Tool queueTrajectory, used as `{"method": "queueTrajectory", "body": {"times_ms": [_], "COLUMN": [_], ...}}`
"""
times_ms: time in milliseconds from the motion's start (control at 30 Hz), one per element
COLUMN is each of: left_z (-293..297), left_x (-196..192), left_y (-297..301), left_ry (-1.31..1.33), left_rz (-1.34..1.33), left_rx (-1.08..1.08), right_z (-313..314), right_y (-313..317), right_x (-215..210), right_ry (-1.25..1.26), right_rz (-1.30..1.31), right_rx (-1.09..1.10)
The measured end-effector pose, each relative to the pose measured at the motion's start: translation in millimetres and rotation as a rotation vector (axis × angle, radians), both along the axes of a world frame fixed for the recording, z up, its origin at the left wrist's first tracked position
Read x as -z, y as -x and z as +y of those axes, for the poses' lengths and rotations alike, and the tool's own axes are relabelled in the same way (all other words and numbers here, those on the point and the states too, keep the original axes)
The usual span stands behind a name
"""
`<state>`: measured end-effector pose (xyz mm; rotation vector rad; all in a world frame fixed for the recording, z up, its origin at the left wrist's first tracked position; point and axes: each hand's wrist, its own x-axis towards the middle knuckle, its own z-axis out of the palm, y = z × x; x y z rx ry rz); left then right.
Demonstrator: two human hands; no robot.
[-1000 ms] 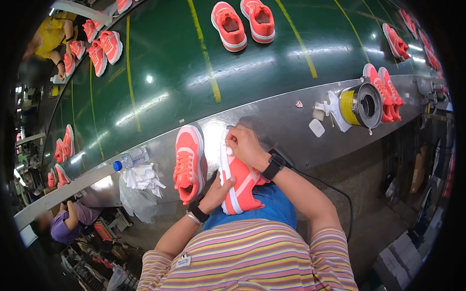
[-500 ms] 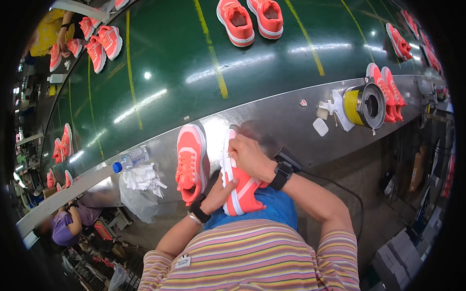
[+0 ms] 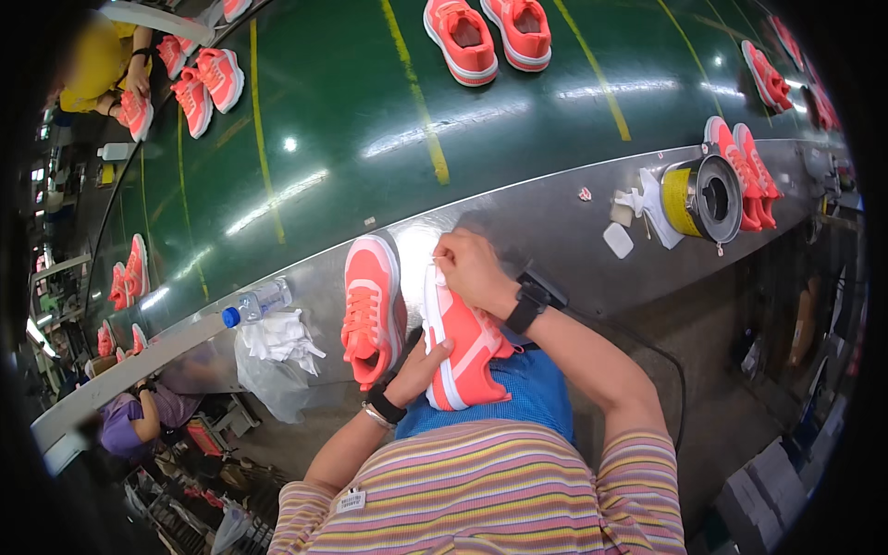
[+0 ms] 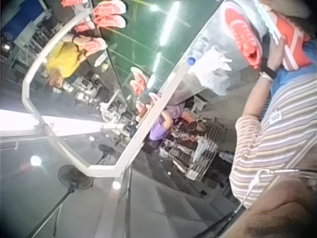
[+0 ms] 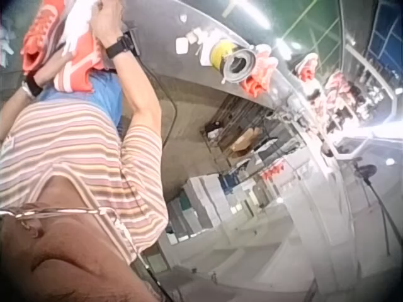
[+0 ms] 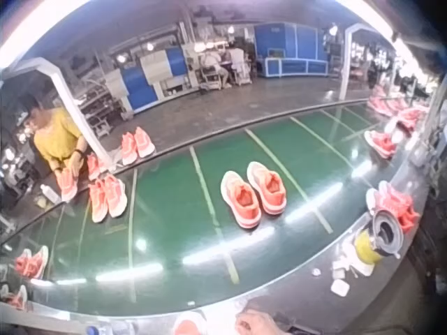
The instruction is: Clean and apply finish to sneakers on a conveyor belt in a shoe factory.
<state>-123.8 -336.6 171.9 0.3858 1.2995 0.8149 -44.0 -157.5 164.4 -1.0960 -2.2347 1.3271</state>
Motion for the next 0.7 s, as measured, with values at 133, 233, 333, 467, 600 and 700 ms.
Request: {"method": "queueTrajectory", "body": {"times_ms": [133, 233, 333, 467, 600, 700], "left_z": [-4.0, -5.4, -7.8, -10.2, -13.5, -13.2], "left_x": [-0.3, 1.5, 5.3, 9.7, 9.7, 8.1], "left_y": [4.5, 4.6, 3.8, 5.0, 3.2, 2.3], "left_ry": [0.036, 0.049, 0.029, -0.01, 0.059, 0.048], "left_rz": [-0.095, -0.119, -0.133, -0.104, -0.118, -0.104], "left_rx": [-0.064, -0.069, -0.087, -0.102, -0.095, -0.109], "right_z": [-8.0, -14.7, -22.7, -47.3, -29.4, -5.3], "right_y": [-6.6, -5.7, -6.0, -13.2, 1.5, 17.0], "right_x": [1.8, -5.8, -15.2, -22.4, -6.4, 2.6], "right_ry": [0.393, 0.147, -0.046, -0.122, -0.134, -0.005], "right_rz": [0.18, 0.123, 0.112, 0.104, 0.154, -0.004], "right_rx": [0.144, -0.006, -0.087, -0.314, -0.171, -0.019]}}
